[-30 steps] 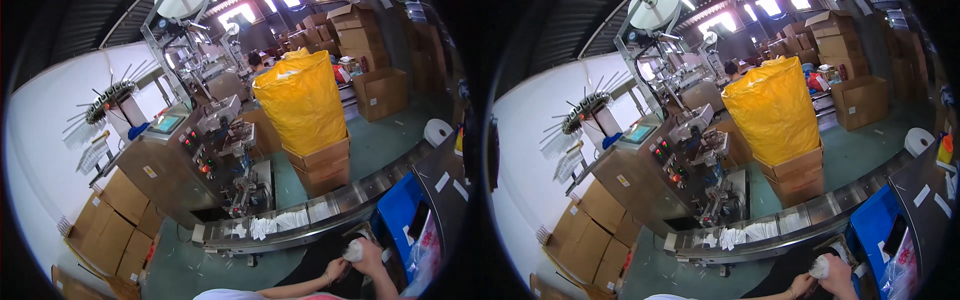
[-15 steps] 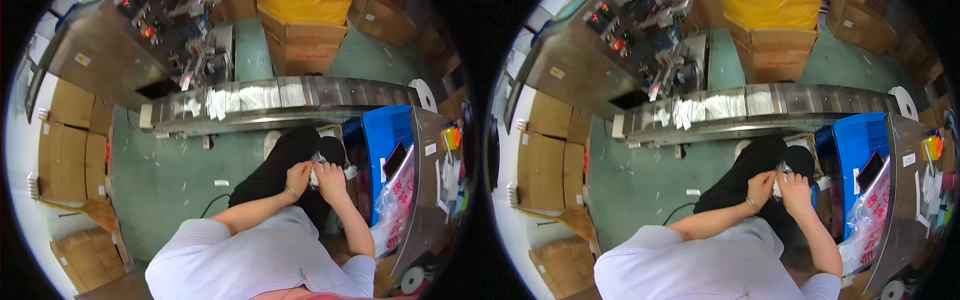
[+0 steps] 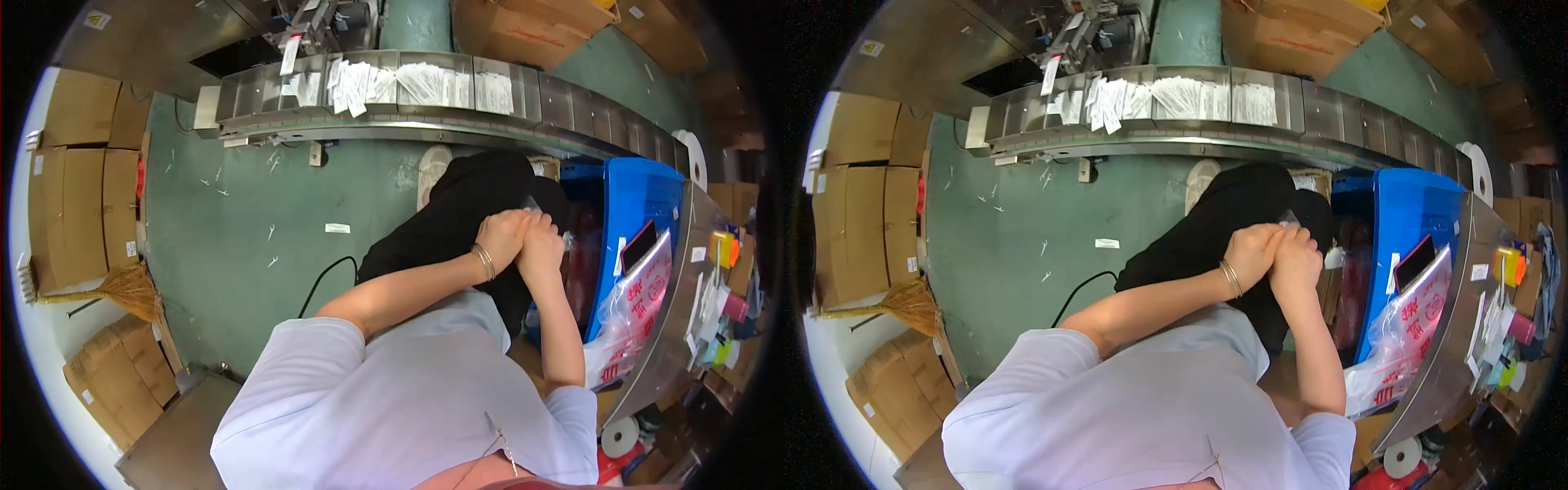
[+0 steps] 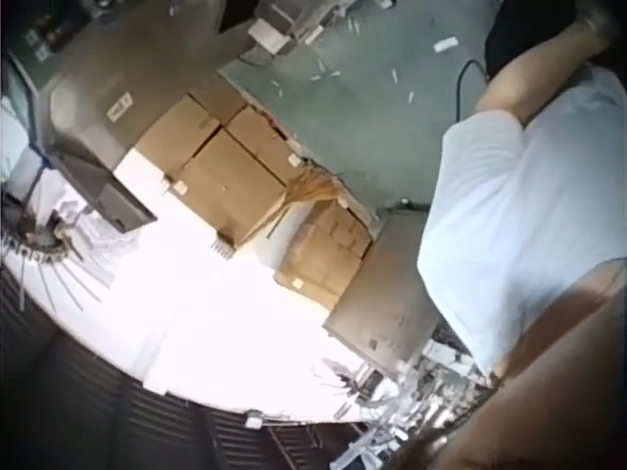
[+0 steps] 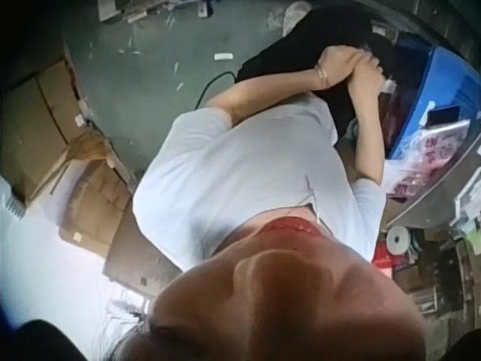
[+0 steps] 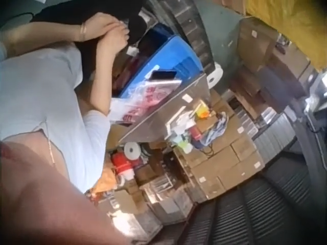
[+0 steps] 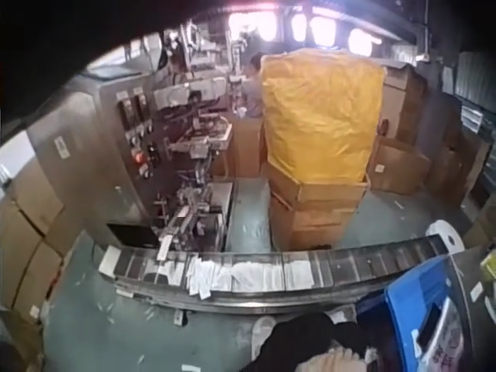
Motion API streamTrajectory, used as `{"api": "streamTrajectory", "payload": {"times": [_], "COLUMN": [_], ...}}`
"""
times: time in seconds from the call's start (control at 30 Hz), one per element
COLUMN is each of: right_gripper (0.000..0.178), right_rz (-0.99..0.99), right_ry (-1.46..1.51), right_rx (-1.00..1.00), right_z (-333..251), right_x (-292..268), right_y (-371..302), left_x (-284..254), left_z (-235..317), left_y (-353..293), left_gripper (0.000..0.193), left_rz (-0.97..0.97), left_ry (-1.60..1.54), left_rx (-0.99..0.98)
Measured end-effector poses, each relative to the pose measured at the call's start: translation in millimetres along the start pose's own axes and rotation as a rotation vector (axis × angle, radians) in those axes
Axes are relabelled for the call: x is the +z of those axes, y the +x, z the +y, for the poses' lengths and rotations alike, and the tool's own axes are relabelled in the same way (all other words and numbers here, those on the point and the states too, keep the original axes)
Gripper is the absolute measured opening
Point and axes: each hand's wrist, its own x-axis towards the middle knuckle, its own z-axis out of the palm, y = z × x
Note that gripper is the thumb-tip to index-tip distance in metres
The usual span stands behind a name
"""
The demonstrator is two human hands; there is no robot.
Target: Manually packaging small white items into plastic bags and organizing them for shipment.
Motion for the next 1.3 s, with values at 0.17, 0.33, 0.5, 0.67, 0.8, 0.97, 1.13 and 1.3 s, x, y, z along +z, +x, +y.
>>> {"api": "streamTrajectory", "payload": {"times": [0.17,0.33,0.5,0.67,0.8,0.97,1.13,1.3], "right_gripper": [0.041,0.043,0.054,0.062,0.066,0.069,0.078,0.090], "right_rz": [-0.034,0.005,-0.070,0.060,0.056,0.121,0.193,0.075], "right_ry": [0.024,0.133,0.129,0.227,0.401,0.499,0.462,0.555], "right_rx": [0.046,0.032,-0.117,-0.230,-0.178,-0.054,0.054,0.059], "right_z": [-2,6,15,23,31,27,29,39], "right_x": [0,-2,-7,-3,1,7,14,1], "right_y": [9,6,8,3,-3,-5,-4,-3], "left_x": [-1,-28,-49,-22,-17,-22,-6,-2], "left_z": [5,11,-7,-15,-5,4,-3,-8], "left_y": [6,14,37,38,36,43,47,62], "left_gripper": [0.014,0.023,0.055,0.067,0.069,0.073,0.071,0.064], "left_rz": [-0.044,-0.435,-0.685,-0.759,-0.750,-0.791,-0.698,-0.812], "left_ry": [-0.043,0.031,0.358,0.443,0.488,0.769,0.829,0.617], "left_rx": [-0.106,-0.160,0.389,0.455,0.481,0.739,0.797,0.831]}}
